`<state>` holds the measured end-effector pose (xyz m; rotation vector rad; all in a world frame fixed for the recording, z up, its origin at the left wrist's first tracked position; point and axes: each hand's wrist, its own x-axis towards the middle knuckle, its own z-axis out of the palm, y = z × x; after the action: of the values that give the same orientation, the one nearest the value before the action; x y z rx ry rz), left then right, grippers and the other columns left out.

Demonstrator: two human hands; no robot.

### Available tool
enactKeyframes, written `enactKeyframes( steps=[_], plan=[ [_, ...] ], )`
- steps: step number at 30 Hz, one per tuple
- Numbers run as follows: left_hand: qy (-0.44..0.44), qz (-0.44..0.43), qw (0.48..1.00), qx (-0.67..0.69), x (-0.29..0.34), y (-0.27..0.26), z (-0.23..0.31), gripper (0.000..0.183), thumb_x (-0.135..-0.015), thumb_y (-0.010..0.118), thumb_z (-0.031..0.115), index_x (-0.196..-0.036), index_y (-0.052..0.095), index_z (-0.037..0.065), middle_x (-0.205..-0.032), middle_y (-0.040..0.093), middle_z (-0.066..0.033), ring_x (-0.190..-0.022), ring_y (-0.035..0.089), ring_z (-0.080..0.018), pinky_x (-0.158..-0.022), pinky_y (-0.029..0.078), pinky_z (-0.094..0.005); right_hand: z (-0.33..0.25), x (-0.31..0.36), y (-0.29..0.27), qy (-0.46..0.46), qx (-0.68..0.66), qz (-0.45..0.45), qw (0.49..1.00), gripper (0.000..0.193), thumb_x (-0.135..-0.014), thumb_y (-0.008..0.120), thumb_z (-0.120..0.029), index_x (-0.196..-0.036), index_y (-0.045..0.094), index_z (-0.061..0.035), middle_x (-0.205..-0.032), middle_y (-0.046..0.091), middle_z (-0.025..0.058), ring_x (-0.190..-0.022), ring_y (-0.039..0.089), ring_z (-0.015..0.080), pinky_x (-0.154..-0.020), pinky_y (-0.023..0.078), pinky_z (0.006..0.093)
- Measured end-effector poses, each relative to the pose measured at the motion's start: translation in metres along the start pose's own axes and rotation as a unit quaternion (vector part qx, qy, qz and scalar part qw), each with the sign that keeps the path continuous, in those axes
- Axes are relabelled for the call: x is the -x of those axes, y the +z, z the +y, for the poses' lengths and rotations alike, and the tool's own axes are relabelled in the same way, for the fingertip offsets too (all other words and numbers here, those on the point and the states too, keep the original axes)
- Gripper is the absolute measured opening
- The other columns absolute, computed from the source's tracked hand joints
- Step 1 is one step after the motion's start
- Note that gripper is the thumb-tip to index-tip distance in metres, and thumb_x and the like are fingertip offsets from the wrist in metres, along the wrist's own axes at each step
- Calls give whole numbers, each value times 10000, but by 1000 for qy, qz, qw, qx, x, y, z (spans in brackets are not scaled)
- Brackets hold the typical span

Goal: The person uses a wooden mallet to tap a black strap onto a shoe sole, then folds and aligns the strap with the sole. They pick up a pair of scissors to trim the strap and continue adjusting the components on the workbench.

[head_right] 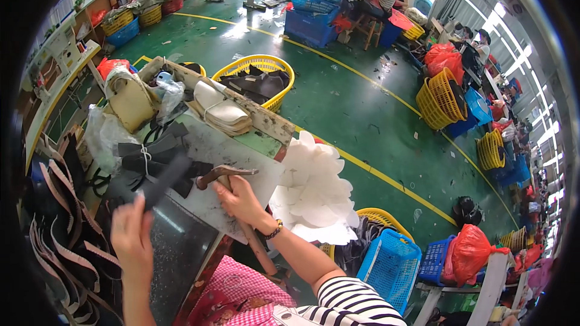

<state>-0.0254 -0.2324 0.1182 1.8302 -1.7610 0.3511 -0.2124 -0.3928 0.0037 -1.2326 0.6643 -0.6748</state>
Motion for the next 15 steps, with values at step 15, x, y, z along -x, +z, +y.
enactKeyframes(
  steps=[15],
  plan=[
    [-283,-76,955,51,149,15,-7,324,-800,756,144,-1067,616,24,-1103,605,-143,-1037,577,-343,-874,460,-439,-55,75,95,-194,455,-247,833,205,-895,619,-159,-1087,613,-89,-908,619,171,-756,632,406,-669,515,472]
  ],
)
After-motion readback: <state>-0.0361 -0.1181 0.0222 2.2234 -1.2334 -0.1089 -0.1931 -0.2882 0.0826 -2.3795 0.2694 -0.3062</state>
